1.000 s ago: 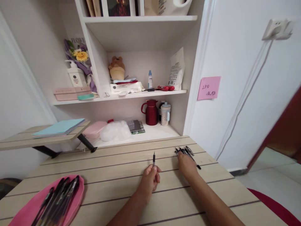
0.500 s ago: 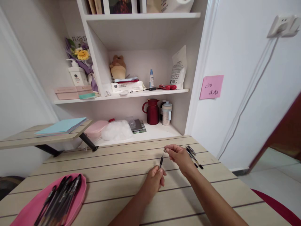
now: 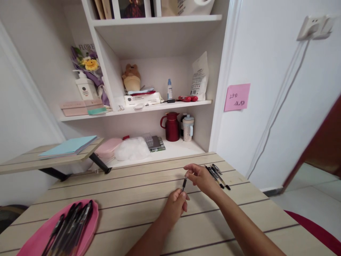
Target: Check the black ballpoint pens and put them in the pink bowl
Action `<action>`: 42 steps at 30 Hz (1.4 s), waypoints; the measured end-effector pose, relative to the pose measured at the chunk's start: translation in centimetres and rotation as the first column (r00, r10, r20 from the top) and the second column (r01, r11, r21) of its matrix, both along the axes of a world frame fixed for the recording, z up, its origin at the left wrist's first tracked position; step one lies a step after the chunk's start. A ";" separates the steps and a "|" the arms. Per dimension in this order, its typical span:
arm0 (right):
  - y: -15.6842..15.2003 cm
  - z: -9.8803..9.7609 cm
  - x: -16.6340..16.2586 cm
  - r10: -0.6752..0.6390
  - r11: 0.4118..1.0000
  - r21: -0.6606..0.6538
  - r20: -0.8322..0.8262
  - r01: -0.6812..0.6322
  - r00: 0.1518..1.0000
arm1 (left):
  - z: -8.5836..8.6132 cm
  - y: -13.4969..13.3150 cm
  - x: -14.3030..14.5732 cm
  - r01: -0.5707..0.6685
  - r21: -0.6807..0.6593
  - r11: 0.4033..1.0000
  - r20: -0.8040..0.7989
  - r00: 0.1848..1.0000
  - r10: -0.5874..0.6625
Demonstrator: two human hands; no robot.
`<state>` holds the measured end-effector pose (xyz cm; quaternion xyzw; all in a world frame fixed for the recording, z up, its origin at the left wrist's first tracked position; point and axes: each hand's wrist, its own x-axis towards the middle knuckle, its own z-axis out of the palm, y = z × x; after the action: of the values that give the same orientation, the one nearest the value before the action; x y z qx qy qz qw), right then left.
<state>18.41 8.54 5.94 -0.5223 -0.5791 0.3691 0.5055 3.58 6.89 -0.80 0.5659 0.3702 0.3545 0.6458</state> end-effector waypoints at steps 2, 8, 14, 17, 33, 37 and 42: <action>0.1 -0.1 -0.1 0.010 1.000 -0.009 -0.018 -0.010 1.000 | -0.3 0.1 0.1 -0.012 0.014 1.000 0.017 1.000 0.011; 0.4 -0.7 -0.7 -0.047 0.999 0.005 -0.129 0.048 0.990 | -0.7 0.5 0.2 -0.039 0.040 0.998 0.032 0.999 0.038; 0.1 -0.6 -1.8 -0.085 0.996 -0.027 -0.195 0.081 0.977 | -0.3 0.2 0.2 -0.045 0.023 0.999 0.055 0.998 0.044; -0.2 -0.1 -1.6 -0.058 0.997 -0.066 -0.223 0.044 0.973 | -0.1 0.1 0.1 -0.041 0.005 0.999 0.066 0.997 0.041; -0.4 -0.3 -1.0 0.062 0.980 -0.172 -0.214 -0.100 0.975 | -0.1 0.0 0.1 -0.027 -0.008 1.000 0.072 0.997 0.027; -0.4 -0.6 -1.1 0.028 0.985 -0.161 -0.245 -0.069 0.969 | -0.1 0.1 0.1 -0.010 0.002 1.000 0.066 0.998 0.010; -0.5 -0.5 -1.0 0.059 0.977 -0.186 -0.249 -0.107 0.967 | 0.0 0.1 0.1 -0.026 -0.003 1.000 0.065 0.998 0.026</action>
<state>17.45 8.07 5.49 -0.4963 -0.4949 0.5068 0.5019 3.68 6.95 -0.84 0.5484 0.3565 0.3807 0.6536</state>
